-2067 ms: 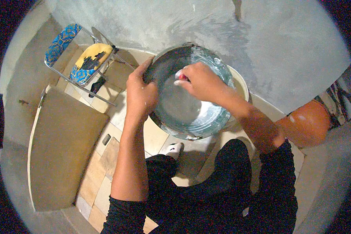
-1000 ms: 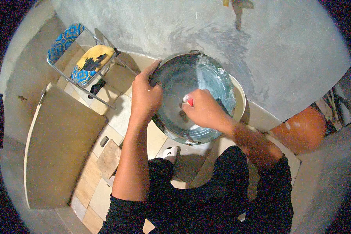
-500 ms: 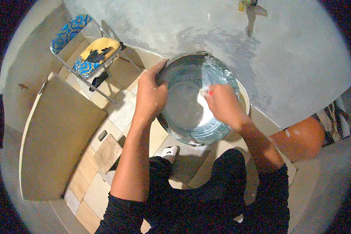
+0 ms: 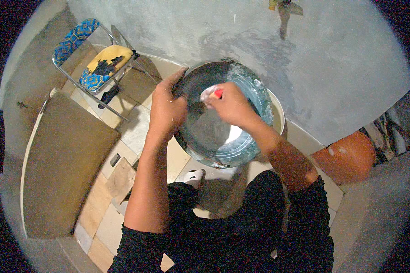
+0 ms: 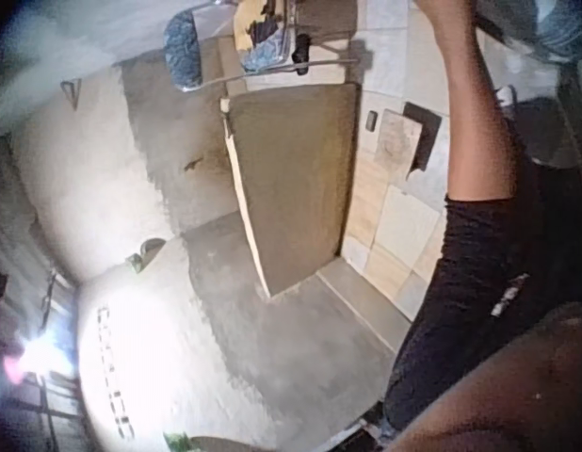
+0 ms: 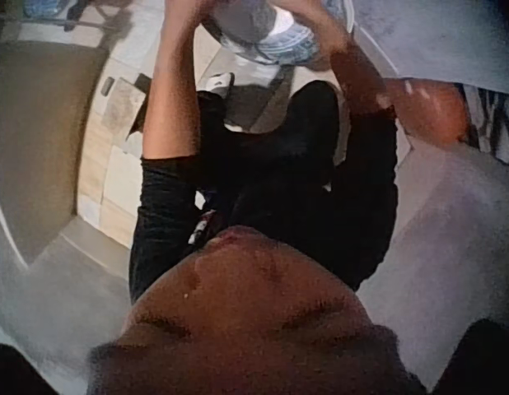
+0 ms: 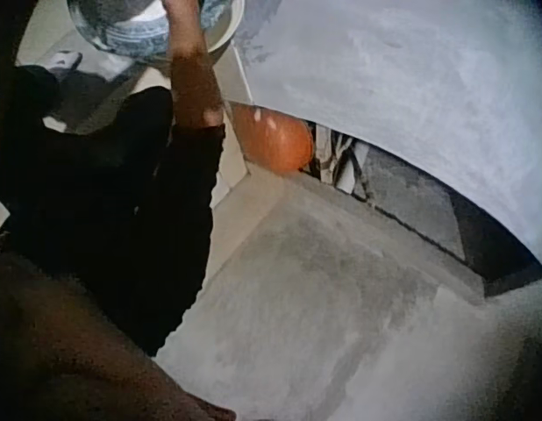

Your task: The person mixes a white substance in a bucket, stirs it with a brush, and then applies the mixture to a wall.

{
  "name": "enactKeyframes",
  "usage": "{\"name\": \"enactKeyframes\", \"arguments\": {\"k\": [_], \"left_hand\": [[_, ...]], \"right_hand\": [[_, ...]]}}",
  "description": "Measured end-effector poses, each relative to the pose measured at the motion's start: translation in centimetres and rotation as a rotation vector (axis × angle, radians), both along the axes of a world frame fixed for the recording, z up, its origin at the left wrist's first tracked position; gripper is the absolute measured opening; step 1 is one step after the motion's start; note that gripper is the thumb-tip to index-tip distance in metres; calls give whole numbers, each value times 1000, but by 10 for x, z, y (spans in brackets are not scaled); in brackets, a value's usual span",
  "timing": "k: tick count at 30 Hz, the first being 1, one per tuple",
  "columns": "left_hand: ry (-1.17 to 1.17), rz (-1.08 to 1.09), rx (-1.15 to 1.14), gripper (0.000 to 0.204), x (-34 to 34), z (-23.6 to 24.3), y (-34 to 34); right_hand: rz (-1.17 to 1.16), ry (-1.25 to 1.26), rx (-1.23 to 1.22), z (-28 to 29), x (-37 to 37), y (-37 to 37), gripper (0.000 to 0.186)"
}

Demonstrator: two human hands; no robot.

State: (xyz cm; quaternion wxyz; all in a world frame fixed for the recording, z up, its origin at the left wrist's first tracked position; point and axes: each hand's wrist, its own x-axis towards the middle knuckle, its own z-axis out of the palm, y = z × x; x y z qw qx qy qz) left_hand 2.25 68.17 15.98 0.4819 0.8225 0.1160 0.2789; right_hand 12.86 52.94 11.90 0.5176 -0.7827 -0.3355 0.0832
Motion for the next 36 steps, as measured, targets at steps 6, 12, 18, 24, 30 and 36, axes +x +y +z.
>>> {"name": "enactKeyframes", "arguments": {"k": [6, 12, 18, 24, 30, 36], "left_hand": [[-23, 37, 62, 62, -6, 1, 4], [-51, 7, 52, 64, -3, -3, 5], [-76, -26, 54, 65, -1, -1, 8], [-71, -70, -6, 65, 4, 0, 9], [-55, -23, 36, 65, -7, -9, 15], [-106, -39, 34, 63, 1, -7, 4]], "right_hand": [[-205, -484, -313, 9, -7, -42, 18], [1, -389, -596, 13, -49, -48, 20], [25, -146, -281, 16, -44, -16, 19], [-176, -247, -38, 13, -3, -10, 19], [-209, -428, -476, 10, -28, -44, 23], [56, -397, -509, 9, -78, -53, 17]]}}
